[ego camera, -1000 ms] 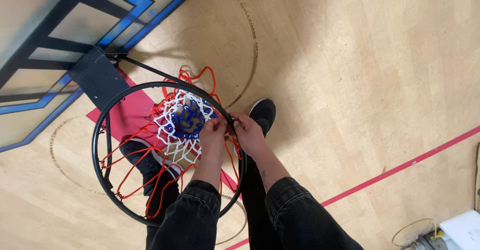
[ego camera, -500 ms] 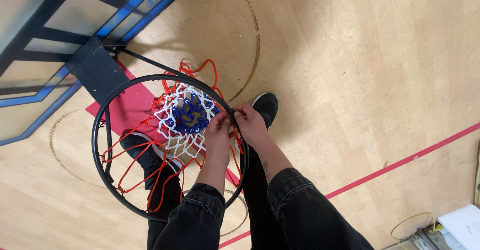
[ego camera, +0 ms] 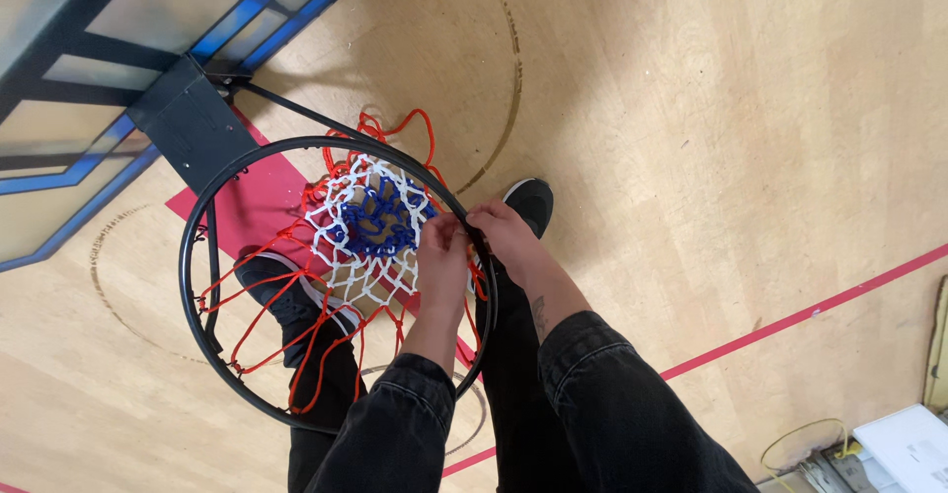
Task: The person attaches a multi-colored basketball net to a hoop by threading the net through the holes and tying knots. The person works around the rim, securing each section of the net to the hoop.
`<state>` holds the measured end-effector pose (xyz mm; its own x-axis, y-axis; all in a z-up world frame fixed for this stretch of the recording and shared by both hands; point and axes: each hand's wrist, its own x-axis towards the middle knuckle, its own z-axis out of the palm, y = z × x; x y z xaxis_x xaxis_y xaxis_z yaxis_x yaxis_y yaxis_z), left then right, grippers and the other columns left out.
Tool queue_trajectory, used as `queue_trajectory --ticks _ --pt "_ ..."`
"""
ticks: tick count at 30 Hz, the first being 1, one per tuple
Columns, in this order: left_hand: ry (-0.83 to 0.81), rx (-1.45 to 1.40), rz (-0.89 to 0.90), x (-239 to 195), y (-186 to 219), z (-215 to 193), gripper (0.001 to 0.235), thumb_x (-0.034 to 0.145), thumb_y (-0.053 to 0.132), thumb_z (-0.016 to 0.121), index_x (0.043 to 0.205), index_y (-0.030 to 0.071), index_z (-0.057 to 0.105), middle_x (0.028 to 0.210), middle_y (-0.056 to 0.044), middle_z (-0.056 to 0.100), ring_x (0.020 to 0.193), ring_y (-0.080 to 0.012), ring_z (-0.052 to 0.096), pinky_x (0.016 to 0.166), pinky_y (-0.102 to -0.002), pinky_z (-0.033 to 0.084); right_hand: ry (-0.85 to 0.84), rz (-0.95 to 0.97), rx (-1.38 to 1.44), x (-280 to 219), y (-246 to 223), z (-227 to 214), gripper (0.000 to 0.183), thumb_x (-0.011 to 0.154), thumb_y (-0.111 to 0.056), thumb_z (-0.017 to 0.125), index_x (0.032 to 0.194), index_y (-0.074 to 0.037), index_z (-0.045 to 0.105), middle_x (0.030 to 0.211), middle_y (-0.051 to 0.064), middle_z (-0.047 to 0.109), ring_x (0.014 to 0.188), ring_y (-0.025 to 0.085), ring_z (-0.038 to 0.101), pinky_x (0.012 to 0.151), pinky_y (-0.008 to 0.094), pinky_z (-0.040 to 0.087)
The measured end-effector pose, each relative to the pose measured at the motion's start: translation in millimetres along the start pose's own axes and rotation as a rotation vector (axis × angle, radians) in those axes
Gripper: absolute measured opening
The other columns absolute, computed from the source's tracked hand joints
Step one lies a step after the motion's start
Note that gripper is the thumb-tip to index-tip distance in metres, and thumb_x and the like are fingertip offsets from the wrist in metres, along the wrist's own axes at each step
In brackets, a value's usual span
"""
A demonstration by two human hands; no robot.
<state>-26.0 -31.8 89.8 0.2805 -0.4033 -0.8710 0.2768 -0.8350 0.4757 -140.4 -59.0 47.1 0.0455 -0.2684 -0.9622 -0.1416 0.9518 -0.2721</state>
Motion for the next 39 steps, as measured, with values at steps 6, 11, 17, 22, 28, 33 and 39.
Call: queue_trajectory --ticks 6,11,17,22,28,33,39 --pt "0.027 -0.076 -0.029 -5.9 9.0 5.2 0.021 0.104 0.005 0.055 0.121 0.008 0.066 0.101 -0.008 0.072 0.088 -0.019 0.07 0.065 -0.027 0.053 0.03 0.0 0.007 9.8 6.2 2.7 0.036 0.102 -0.029 0.055 0.129 -0.006 0.064 0.097 0.008 0.063 0.091 0.019 0.06 0.078 0.03 0.05" --pt "-0.057 -0.149 -0.09 -8.8 18.7 0.4 0.023 0.103 0.006 0.049 0.118 0.01 0.066 0.101 -0.001 0.071 0.091 -0.0128 0.068 0.067 -0.024 0.052 0.066 -0.028 -0.158 -12.2 -25.8 4.1 0.033 0.103 -0.031 0.055 0.129 -0.013 0.066 0.105 0.011 0.066 0.097 0.022 0.062 0.082 0.035 0.051" --pt "-0.096 -0.163 -0.14 -14.0 26.3 -4.0 0.023 0.101 0.006 0.053 0.119 0.011 0.067 0.104 0.001 0.07 0.094 -0.0123 0.068 0.072 -0.026 0.054 0.075 0.013 -0.113 -5.1 -22.0 7.3 0.03 0.096 -0.032 0.06 0.119 -0.016 0.07 0.096 0.007 0.064 0.09 0.021 0.061 0.076 0.033 0.05" --pt "-0.076 -0.053 -0.097 0.0 2.9 -3.5 0.022 0.103 0.01 0.056 0.123 0.01 0.065 0.108 -0.002 0.071 0.097 -0.014 0.067 0.076 -0.028 0.055 0.008 0.05 0.06 11.9 2.5 2.3 0.049 0.097 -0.033 0.061 0.139 -0.008 0.06 0.128 0.016 0.062 0.117 0.027 0.057 0.096 0.041 0.048" --pt "-0.129 0.172 0.031 8.9 18.3 -9.0 0.045 0.105 0.016 0.057 0.149 0.012 0.048 0.106 -0.006 0.072 0.097 -0.017 0.071 0.08 -0.033 0.056 -0.1 0.011 0.211 36.1 26.8 -6.2 0.036 0.099 -0.026 0.063 0.126 -0.002 0.062 0.106 0.013 0.059 0.099 0.027 0.06 0.086 0.04 0.048" --pt "-0.227 0.376 0.1 16.3 30.1 -16.7 0.063 0.101 0.021 0.059 0.159 0.007 0.036 0.103 -0.009 0.074 0.094 -0.0198 0.074 0.083 -0.037 0.059 -0.056 -0.081 0.054 2.6 -6.1 0.4 0.011 0.103 -0.014 0.052 0.104 -0.007 0.06 0.087 0.006 0.055 0.082 0.019 0.055 0.074 0.031 0.044" --pt "-0.223 0.744 0.166 58.4 -6.4 -24.2 0.026 0.102 0.038 0.057 0.119 0.024 0.069 0.106 -0.007 0.075 0.11 -0.0323 0.07 0.095 -0.047 0.055 0.153 -0.151 -0.27 2.3 -12.8 3.2 0.018 0.102 -0.022 0.061 0.115 -0.011 0.063 0.096 0.009 0.071 0.09 0.021 0.066 0.078 0.035 0.05"
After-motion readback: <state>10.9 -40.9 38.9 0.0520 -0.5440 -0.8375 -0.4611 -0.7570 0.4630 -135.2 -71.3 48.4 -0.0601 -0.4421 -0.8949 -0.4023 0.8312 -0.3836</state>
